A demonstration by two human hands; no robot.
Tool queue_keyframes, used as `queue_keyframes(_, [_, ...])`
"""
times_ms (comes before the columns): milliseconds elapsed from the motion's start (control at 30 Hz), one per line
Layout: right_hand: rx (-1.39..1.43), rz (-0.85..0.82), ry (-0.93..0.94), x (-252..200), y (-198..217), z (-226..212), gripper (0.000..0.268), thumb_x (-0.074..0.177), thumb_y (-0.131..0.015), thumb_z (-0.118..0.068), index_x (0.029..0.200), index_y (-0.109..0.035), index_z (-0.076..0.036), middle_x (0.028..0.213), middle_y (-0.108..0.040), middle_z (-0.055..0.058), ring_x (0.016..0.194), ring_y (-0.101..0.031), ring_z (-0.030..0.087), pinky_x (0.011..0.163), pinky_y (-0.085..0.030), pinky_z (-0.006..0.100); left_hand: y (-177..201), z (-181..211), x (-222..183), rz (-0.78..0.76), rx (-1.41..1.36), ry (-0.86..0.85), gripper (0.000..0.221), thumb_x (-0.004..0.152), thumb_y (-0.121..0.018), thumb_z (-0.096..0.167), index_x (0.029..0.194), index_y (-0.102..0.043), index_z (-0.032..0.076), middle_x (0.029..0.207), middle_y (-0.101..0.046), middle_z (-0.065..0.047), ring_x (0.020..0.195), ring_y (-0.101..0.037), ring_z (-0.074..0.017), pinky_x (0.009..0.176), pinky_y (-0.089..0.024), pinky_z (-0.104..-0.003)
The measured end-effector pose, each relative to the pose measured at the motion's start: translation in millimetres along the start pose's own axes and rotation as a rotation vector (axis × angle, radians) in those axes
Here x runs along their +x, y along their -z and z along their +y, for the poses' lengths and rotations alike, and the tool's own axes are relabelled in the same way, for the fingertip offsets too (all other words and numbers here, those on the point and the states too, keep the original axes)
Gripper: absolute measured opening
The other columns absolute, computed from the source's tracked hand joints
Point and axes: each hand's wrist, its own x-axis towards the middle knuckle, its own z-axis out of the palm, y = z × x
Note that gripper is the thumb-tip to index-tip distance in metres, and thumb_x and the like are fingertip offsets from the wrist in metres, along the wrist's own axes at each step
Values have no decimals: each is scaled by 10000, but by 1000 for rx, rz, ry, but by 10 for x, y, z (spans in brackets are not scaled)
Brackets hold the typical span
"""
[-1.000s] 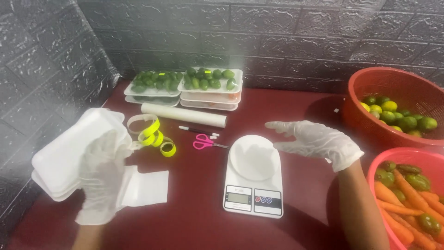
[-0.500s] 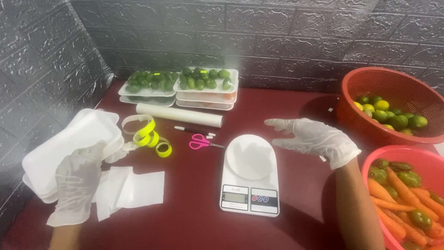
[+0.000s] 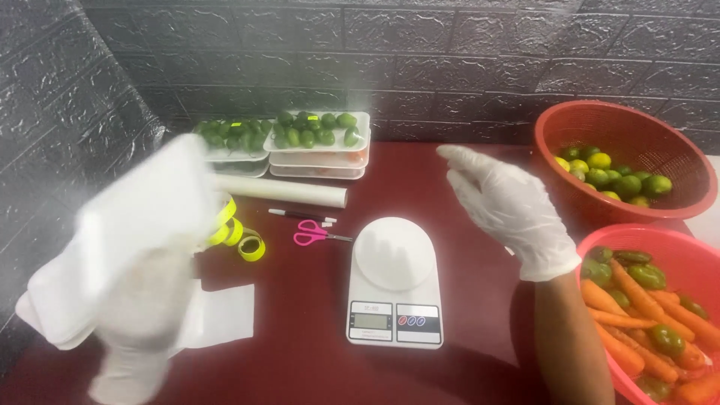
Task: Weighing limes on a digital scale by transferring them from a basket to a tray.
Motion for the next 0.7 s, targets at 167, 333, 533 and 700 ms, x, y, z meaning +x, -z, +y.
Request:
queue_keyframes(167, [98, 224, 194, -25, 102, 191, 337, 1013, -559, -337, 1339, -596, -413, 1243, -700, -80, 1085, -651, 125, 1028, -467, 323, 107, 1013, 457, -52, -444, -154, 279, 1054, -510, 51, 1287, -646, -22, 1285, -678, -135, 978, -700, -271, 817, -594, -384])
queue_keyframes(333, [289, 308, 427, -161, 237, 296, 324, 1071, -526, -152, 1374, -637, -126, 1172, -720, 28, 1050, -672, 117, 1006, -470, 250, -37, 1805, 731, -75, -678, -213, 356, 1021, -393, -16, 1281, -629, -73, 1260, -690, -192, 1056, -711, -274, 932, -600, -362])
queue_keyframes(533, [159, 287, 354, -156, 256, 209, 345, 1001, -582, -225, 1332, -678, -204, 1268, -734, -22, 1015, -705, 128, 981, -490, 300, -396, 2506, 558, -103, -713, -341, 426, 944, -555, -96, 1369, -529, -100, 1231, -688, -238, 1020, -692, -311, 909, -593, -381])
queue_keyframes(700, [-65, -105, 216, -129, 240, 117, 505, 922, -568, -375, 1426, -591, -403, 1398, -666, -127, 1115, -695, 115, 982, -518, 349, -525, 2768, 410, -103, -647, -483, 385, 1012, -626, 44, 1373, -557, -67, 1301, -664, -224, 1160, -663, -311, 951, -579, -372])
